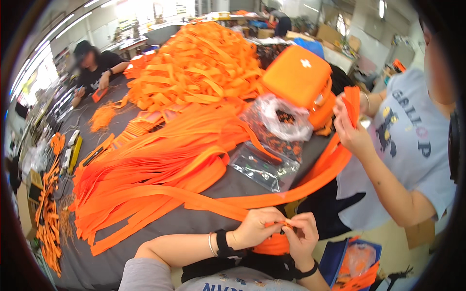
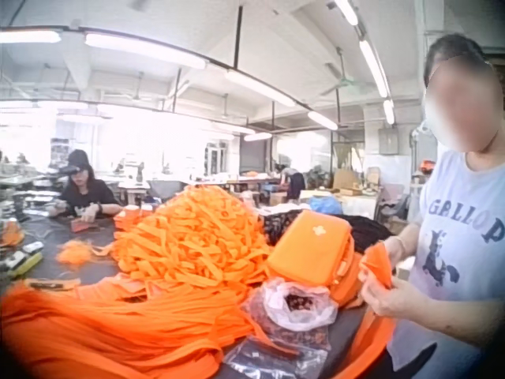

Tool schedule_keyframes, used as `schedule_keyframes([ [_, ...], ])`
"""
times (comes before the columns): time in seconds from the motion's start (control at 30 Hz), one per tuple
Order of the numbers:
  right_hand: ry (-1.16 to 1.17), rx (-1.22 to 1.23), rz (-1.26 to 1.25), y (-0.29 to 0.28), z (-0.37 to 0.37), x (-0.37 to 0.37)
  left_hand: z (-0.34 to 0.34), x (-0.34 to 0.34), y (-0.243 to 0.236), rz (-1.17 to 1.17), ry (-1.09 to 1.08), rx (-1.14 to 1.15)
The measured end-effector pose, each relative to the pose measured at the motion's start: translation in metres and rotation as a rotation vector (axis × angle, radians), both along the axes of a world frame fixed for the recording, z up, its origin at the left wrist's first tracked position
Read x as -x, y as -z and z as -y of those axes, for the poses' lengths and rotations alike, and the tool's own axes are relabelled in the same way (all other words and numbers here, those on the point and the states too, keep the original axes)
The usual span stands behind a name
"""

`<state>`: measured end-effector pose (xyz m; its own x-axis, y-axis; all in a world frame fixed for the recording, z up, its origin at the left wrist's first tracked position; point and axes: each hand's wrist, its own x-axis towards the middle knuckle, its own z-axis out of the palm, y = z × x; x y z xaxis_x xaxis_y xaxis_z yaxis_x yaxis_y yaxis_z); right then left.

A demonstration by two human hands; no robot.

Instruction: The recorder is sorting and preparing long orange straps, possibly for manufacturing or assembly, by checking and bundling them.

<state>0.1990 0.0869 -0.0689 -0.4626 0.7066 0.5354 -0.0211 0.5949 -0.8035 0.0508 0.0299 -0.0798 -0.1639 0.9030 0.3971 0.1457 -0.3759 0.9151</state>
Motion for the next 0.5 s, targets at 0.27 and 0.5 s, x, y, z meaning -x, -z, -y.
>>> schedule_keyframes([
  [0.27,0.041,0.072,-0.028,0.007,0.007,0.001,0.001,0.000,0.004,-0.021,0.059,0.032],
  [0.5,0.066,0.003,-0.006,-0.013,0.012,0.002,-0.004,0.001,0.010,-0.021,0.096,0.069],
])
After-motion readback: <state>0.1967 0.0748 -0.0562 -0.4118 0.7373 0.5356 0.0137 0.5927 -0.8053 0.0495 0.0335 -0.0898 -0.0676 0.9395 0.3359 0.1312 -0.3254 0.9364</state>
